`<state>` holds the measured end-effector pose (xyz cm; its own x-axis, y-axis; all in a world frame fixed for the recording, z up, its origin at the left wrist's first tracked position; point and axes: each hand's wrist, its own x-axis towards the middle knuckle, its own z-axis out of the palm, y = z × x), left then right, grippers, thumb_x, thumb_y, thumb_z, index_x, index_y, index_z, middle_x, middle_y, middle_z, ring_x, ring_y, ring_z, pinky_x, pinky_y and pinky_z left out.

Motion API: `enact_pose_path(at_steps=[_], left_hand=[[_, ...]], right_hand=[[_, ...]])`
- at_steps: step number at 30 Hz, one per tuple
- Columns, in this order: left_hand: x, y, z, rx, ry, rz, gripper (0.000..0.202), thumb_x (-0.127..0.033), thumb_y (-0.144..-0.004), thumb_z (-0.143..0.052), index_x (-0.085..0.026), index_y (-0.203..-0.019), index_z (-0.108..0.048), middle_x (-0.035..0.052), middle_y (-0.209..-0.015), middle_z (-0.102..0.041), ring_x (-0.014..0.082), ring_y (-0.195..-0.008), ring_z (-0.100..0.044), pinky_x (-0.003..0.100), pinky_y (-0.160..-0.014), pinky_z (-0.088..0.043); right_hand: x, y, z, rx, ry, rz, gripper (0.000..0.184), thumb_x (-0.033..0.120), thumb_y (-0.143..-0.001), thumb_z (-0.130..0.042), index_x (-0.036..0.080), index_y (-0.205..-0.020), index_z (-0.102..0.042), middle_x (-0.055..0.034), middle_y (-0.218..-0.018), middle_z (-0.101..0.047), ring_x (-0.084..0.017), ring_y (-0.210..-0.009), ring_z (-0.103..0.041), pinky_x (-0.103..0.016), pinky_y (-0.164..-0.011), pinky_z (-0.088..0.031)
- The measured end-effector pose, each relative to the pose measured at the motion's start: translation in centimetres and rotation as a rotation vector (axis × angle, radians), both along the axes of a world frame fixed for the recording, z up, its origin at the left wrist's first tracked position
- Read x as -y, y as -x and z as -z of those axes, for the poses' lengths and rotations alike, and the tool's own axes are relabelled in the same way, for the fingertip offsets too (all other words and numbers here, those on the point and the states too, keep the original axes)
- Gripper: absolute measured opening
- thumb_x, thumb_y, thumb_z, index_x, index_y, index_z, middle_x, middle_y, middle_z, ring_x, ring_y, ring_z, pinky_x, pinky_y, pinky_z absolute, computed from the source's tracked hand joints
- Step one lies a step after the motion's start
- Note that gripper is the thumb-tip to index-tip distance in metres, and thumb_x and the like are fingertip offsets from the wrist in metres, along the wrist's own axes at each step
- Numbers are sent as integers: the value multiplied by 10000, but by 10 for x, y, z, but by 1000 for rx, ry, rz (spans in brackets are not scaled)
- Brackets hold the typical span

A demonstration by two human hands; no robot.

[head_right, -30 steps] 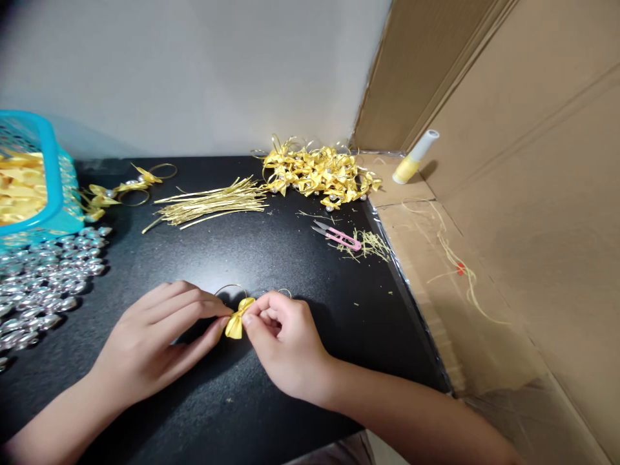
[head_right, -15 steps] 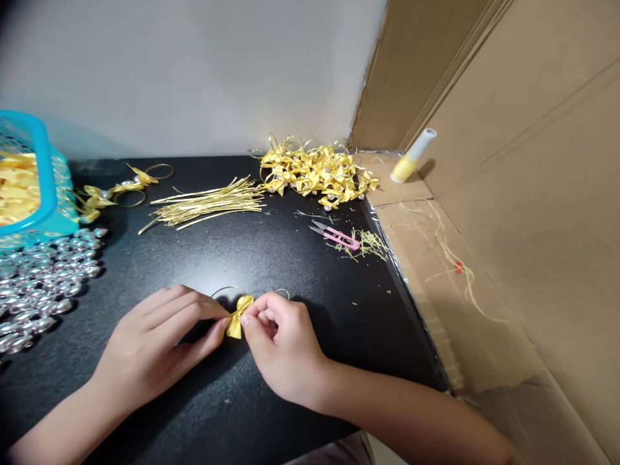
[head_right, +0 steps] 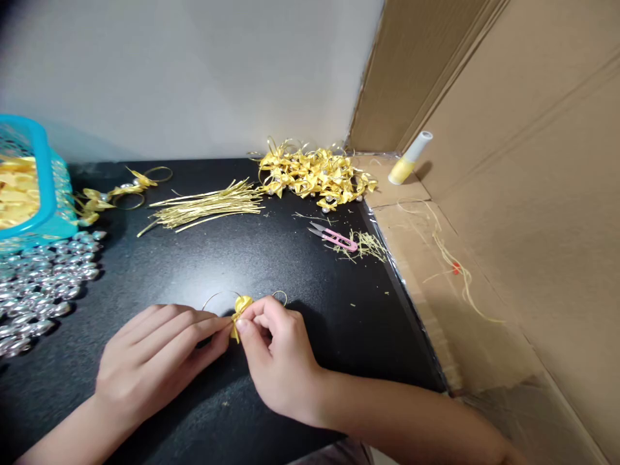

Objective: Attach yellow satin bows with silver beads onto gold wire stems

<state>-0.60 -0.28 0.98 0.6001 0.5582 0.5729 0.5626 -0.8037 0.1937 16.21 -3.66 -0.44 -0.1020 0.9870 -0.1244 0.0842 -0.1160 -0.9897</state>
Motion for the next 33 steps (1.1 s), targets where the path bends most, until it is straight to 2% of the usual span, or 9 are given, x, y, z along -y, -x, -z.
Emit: enact_pose_path(at_steps=[3, 5, 9, 13, 22, 26, 33], left_hand=[[-1, 2, 2, 44, -1, -31, 110, -86, -806, -698, -141, -867, -625, 12, -716, -702, 127, -605, -578, 272, -583, -392], [-2, 3, 2, 66, 9, -50, 104, -88, -811, -692, -144, -864, -623, 14, -723, -707, 126, -610, -587, 270, -584, -400], [-4, 4, 1, 117, 30, -77, 111, -66, -808, -681, -149, -829, -610, 7, -702, -698, 120, -598, -580, 261, -577, -408], [-4, 3, 0, 121, 39, -69, 101, -72, -813, -673, -152, -833, -615, 4, -707, -702, 120, -592, -577, 264, -569, -400], [-1, 3, 6, 112, 35, -36, 111, -65, -810, -674, -146, -865, -621, 8, -719, -700, 121, -604, -569, 270, -580, -387], [0, 1, 8, 83, 58, 7, 82, -83, -838, -648, -146, -885, -623, 11, -721, -693, 124, -609, -561, 273, -577, -374], [-1, 1, 9, 62, 27, 9, 64, -100, -848, -643, -146, -889, -626, 10, -717, -683, 125, -603, -538, 277, -580, -368]], right_hand=[[-3, -5, -4, -16, -50, -38, 25, 176, -854, -559, 171, -839, -577, 9, -672, -625, -103, -605, -597, -221, -604, -484], [-7, -11, -8, 30, -155, -75, 81, 126, -802, -615, 149, -876, -637, -28, -752, -685, -115, -660, -640, -228, -659, -515], [-15, -20, -9, 149, -423, -146, 83, 87, -771, -688, 124, -842, -711, -49, -720, -721, -118, -642, -641, -241, -687, -512], [-18, -20, -7, 158, -548, -105, 37, 110, -752, -739, 124, -772, -712, -39, -655, -705, -111, -589, -611, -240, -627, -496], [-16, -20, -9, 252, -644, -58, 77, 91, -765, -694, 135, -708, -666, -4, -584, -638, -97, -527, -546, -251, -587, -455], [-18, -20, -9, 311, -610, -3, 110, 92, -770, -678, 145, -678, -649, 11, -558, -595, -90, -514, -507, -244, -563, -425], [-23, -27, -18, 283, -563, -58, 81, 80, -747, -647, 155, -778, -646, 5, -660, -623, -116, -626, -566, -286, -672, -442]])
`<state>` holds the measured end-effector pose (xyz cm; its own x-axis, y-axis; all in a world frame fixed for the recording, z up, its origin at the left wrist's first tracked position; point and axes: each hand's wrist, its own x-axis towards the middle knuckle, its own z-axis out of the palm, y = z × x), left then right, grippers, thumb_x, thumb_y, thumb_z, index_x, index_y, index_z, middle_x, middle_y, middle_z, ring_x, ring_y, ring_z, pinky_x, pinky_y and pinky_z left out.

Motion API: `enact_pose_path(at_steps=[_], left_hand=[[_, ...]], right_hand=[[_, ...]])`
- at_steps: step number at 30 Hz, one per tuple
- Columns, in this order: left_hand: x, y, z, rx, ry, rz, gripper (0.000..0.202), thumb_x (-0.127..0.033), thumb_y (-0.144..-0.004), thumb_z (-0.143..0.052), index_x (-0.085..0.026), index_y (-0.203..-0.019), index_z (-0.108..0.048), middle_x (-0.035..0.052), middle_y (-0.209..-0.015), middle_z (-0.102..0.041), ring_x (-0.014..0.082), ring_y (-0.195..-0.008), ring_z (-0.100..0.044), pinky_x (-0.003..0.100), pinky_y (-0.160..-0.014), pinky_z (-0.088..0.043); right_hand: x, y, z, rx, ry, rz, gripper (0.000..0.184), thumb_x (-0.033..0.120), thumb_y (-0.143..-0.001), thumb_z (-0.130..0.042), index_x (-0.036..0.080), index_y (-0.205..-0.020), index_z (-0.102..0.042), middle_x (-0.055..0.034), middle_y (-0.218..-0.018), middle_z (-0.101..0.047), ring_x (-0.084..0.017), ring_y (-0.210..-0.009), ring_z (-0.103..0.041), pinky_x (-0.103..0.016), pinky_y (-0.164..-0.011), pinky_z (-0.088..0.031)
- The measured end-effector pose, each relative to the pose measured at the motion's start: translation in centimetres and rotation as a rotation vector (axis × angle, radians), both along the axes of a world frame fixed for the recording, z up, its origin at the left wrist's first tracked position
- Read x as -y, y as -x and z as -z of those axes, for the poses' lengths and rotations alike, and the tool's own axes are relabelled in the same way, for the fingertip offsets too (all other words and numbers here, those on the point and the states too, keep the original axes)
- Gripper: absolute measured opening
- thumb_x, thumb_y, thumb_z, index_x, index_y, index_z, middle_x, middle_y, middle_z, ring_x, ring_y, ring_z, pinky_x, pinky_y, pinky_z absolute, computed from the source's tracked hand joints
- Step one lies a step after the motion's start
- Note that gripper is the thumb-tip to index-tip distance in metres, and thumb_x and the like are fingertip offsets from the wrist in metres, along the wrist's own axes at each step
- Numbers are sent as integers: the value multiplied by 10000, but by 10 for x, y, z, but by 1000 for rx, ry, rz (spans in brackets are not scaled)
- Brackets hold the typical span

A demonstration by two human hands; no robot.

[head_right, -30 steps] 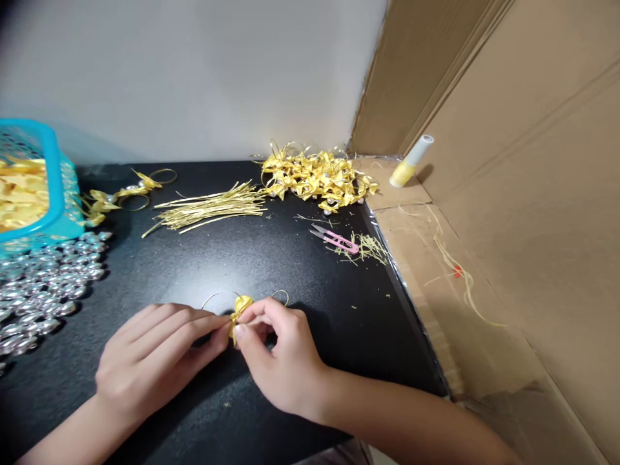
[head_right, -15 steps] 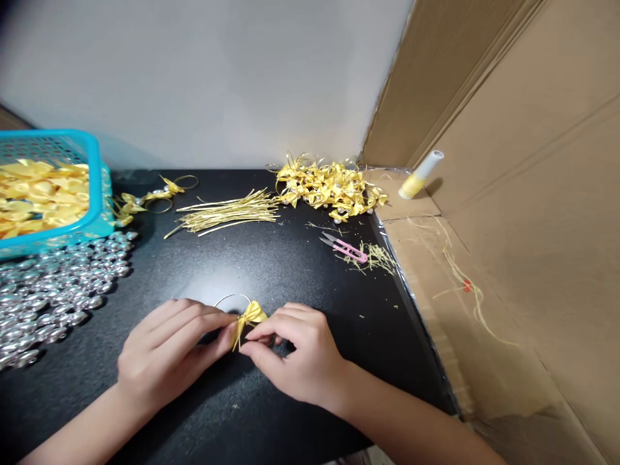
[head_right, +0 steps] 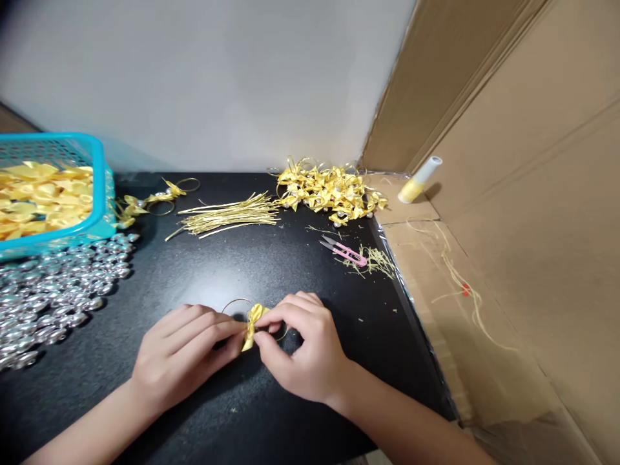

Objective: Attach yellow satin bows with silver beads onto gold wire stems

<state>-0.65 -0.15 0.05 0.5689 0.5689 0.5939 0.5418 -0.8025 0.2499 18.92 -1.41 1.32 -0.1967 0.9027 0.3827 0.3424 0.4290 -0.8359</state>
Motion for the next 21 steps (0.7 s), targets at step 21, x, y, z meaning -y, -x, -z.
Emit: enact_pose_path(at_steps=[21], left_hand=[[-1, -3, -12, 193, 227, -68, 141, -79, -824, -635, -181, -921, -650, 28, -841, -687, 143, -742, -595, 279, -691, -467]], right_hand=[[1, 7, 14, -422, 630, -35, 141, 204, -732, -714, 164, -848, -646, -26, -772, -706, -131, -721, -684, -256, -707, -580]])
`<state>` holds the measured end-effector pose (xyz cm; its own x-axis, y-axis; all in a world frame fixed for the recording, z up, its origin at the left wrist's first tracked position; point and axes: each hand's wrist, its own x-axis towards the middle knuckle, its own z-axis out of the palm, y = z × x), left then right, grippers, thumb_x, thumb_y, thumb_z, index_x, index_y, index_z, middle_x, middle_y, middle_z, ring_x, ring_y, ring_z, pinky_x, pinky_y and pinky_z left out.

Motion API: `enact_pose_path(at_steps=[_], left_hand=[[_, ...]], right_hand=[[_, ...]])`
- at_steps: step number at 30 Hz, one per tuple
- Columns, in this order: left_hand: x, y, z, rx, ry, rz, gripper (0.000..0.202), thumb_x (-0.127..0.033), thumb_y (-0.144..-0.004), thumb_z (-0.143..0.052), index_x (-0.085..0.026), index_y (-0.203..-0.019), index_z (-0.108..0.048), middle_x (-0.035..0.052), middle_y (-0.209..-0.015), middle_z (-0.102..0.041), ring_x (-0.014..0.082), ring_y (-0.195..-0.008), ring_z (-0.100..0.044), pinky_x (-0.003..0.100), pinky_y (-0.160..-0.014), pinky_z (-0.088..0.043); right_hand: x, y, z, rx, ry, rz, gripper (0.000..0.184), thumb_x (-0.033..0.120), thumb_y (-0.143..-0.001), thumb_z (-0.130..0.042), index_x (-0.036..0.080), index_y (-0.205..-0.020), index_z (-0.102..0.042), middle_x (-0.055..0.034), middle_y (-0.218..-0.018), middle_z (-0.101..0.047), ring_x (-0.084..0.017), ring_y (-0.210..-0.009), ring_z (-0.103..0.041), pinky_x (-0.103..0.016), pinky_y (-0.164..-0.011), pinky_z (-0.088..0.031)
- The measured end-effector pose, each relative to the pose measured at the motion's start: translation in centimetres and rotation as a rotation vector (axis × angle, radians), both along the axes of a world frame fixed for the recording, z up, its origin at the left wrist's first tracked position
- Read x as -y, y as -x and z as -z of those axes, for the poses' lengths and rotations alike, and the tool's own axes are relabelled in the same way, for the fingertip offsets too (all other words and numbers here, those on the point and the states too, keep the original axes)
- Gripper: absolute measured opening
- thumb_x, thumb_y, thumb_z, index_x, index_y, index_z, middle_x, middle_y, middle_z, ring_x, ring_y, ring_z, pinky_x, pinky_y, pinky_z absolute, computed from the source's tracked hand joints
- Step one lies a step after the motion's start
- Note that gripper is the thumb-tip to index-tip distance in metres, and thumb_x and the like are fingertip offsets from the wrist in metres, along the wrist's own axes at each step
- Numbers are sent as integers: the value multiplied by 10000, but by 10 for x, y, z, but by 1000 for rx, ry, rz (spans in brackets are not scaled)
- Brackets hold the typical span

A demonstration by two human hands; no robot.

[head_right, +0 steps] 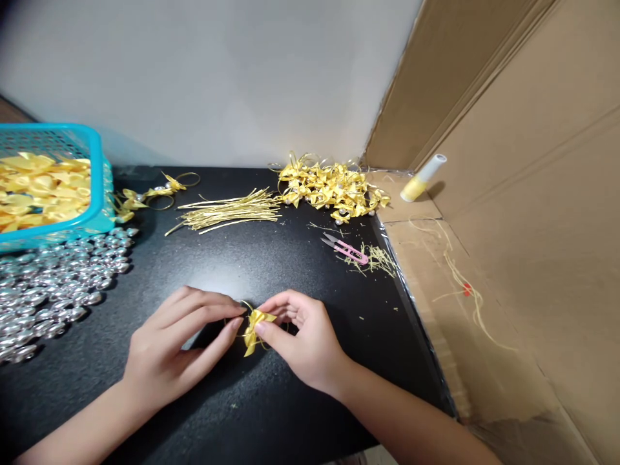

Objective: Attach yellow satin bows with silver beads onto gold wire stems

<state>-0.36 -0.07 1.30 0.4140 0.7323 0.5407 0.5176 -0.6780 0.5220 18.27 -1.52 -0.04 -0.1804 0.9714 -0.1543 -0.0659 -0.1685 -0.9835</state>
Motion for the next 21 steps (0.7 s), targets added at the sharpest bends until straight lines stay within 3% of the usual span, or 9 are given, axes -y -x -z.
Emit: enact_pose_path(at_steps=[7, 21], left_hand=[[-2, 1, -4, -144, -68, -2, 94, -108, -818, -656, -192, -861, -669, 27, -802, -671, 154, -720, -550, 289, -662, -435], [-2, -5, -5, -188, -197, -11, 109, -110, -807, -668, -211, -790, -630, -19, -747, -697, 130, -650, -564, 273, -635, -444]], right_hand=[[1, 2, 1, -7, -2, 5, 134, 195, -730, -712, 157, -843, -651, -30, -771, -706, -126, -719, -681, -245, -706, -576], [4, 4, 3, -111, 51, 96, 140, 184, -720, -715, 178, -820, -617, -13, -756, -686, -104, -660, -666, -202, -634, -567]])
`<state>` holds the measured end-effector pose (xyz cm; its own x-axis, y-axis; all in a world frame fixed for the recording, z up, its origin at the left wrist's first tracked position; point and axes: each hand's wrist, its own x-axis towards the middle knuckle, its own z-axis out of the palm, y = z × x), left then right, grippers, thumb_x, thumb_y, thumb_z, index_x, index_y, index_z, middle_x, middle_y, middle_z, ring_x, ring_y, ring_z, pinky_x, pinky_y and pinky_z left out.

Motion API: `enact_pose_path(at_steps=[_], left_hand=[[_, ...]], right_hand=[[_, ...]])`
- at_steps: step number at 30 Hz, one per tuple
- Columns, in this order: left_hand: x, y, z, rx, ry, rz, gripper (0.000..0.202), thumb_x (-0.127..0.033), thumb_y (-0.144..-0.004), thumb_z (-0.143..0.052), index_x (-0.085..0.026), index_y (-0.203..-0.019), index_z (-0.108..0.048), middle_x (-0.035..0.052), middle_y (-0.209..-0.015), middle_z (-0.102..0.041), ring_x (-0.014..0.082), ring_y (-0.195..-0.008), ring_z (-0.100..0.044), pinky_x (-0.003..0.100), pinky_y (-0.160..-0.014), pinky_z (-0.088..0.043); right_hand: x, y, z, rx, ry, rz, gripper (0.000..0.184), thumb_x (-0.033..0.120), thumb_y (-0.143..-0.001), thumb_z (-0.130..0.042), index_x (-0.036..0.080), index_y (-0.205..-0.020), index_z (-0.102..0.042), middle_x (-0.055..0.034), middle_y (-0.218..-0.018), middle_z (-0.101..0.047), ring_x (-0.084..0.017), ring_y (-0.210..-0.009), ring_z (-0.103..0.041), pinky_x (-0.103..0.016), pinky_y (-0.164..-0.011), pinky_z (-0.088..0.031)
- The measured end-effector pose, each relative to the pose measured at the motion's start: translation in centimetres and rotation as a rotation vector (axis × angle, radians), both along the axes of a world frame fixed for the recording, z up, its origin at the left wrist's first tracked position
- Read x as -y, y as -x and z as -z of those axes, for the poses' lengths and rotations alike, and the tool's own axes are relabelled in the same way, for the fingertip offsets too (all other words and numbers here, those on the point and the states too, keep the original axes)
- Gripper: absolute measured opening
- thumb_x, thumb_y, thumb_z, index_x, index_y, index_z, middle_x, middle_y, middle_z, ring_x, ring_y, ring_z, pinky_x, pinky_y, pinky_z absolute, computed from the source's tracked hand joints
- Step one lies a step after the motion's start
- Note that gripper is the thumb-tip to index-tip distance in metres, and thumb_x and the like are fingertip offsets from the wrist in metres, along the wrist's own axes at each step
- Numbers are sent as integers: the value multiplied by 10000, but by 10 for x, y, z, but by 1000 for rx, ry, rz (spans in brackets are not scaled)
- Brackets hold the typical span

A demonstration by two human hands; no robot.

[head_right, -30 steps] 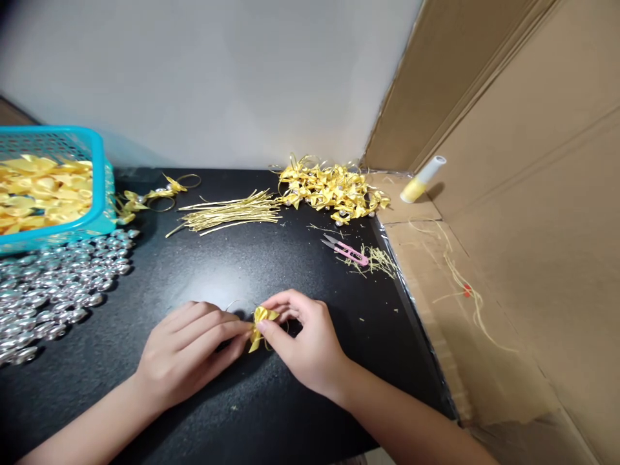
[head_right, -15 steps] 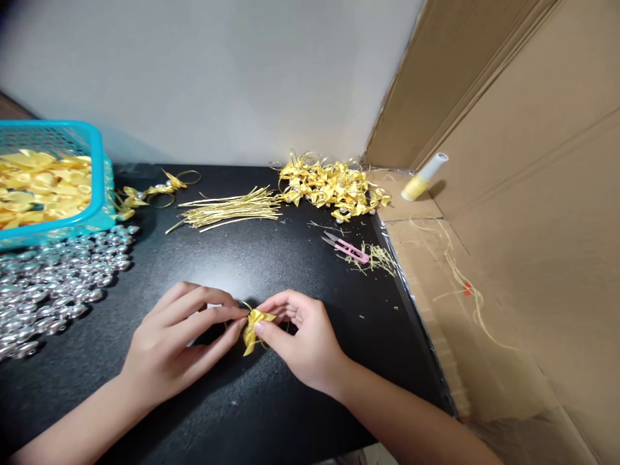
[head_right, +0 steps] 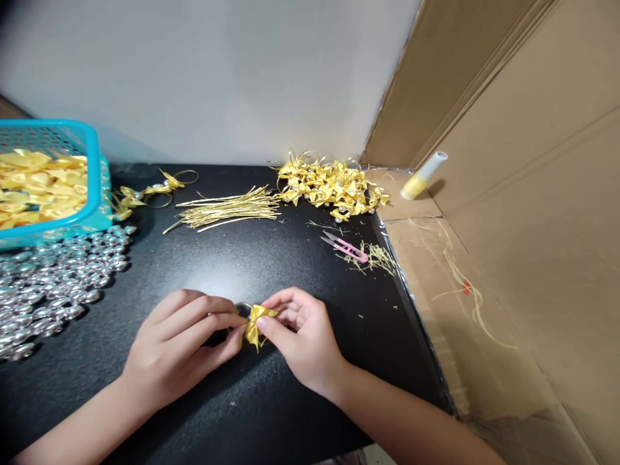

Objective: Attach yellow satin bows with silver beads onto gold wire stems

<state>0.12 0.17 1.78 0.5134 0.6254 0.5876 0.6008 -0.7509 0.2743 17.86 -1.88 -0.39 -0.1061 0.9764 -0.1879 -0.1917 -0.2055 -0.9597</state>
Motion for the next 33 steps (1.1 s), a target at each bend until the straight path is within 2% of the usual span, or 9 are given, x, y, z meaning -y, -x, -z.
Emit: enact_pose_path(at_steps=[3, 5, 8, 10, 13, 15, 19, 28, 33], left_hand=[[0, 1, 1, 11, 5, -21, 94, -124, -809, -664, -213, -795, -635, -13, -748, -696, 132, -652, -571, 278, -638, -444], [0, 3, 1, 22, 19, -35, 79, -133, -812, -661, -208, -800, -639, -7, -751, -691, 135, -663, -572, 279, -646, -444], [-1, 4, 1, 40, 62, -45, 70, -134, -817, -656, -199, -795, -644, 1, -755, -681, 140, -687, -562, 277, -658, -443], [-1, 5, 0, 59, 105, -48, 73, -136, -826, -644, -196, -785, -643, 3, -755, -673, 140, -694, -554, 274, -662, -443], [-1, 4, 0, 86, 176, -37, 82, -152, -843, -623, -194, -773, -635, 6, -760, -664, 139, -697, -548, 268, -655, -445], [0, 4, 1, 101, 203, -26, 88, -170, -852, -614, -193, -769, -632, 11, -761, -662, 141, -698, -547, 267, -645, -444], [-1, 4, 2, 101, 243, -2, 86, -172, -851, -613, -194, -771, -635, 11, -755, -663, 142, -700, -551, 267, -642, -446], [-3, 4, 1, 136, 299, 25, 84, -159, -847, -611, -186, -770, -627, 17, -751, -648, 147, -708, -535, 264, -633, -439], [-2, 5, -1, 118, 316, 48, 71, -142, -840, -624, -180, -780, -629, 16, -753, -648, 148, -717, -535, 264, -646, -436]], right_hand=[[1, 0, -1, -37, 3, -30, 182, 199, -729, -716, 187, -862, -592, -22, -804, -689, -118, -701, -684, -218, -649, -577], [2, -1, -3, -14, -39, -83, 290, 173, -696, -740, 198, -932, -574, -23, -858, -690, -134, -767, -694, -244, -712, -583], [2, -5, -4, 104, -200, -168, 489, 104, -644, -767, 223, -1070, -557, -17, -944, -675, -139, -823, -690, -267, -779, -578], [1, -7, -3, 222, -362, -206, 539, 91, -656, -766, 234, -1135, -564, -28, -1014, -655, -143, -865, -675, -274, -799, -570], [-2, -9, -3, 371, -588, -229, 457, 94, -706, -748, 225, -1121, -608, -47, -1028, -656, -153, -916, -651, -284, -828, -552], [-3, -9, -2, 415, -658, -223, 349, 101, -743, -724, 218, -1061, -639, -49, -972, -675, -153, -885, -653, -281, -807, -551], [-4, -8, -2, 450, -669, -178, 240, 133, -771, -709, 202, -997, -662, -50, -890, -686, -149, -797, -658, -260, -719, -549], [-3, -6, -2, 455, -639, -171, 353, 190, -686, -796, 194, -1005, -645, -43, -883, -674, -150, -772, -643, -253, -685, -540], [-3, -5, -2, 445, -630, -143, 284, 156, -689, -789, 166, -945, -665, -33, -812, -667, -124, -696, -617, -226, -639, -526]])
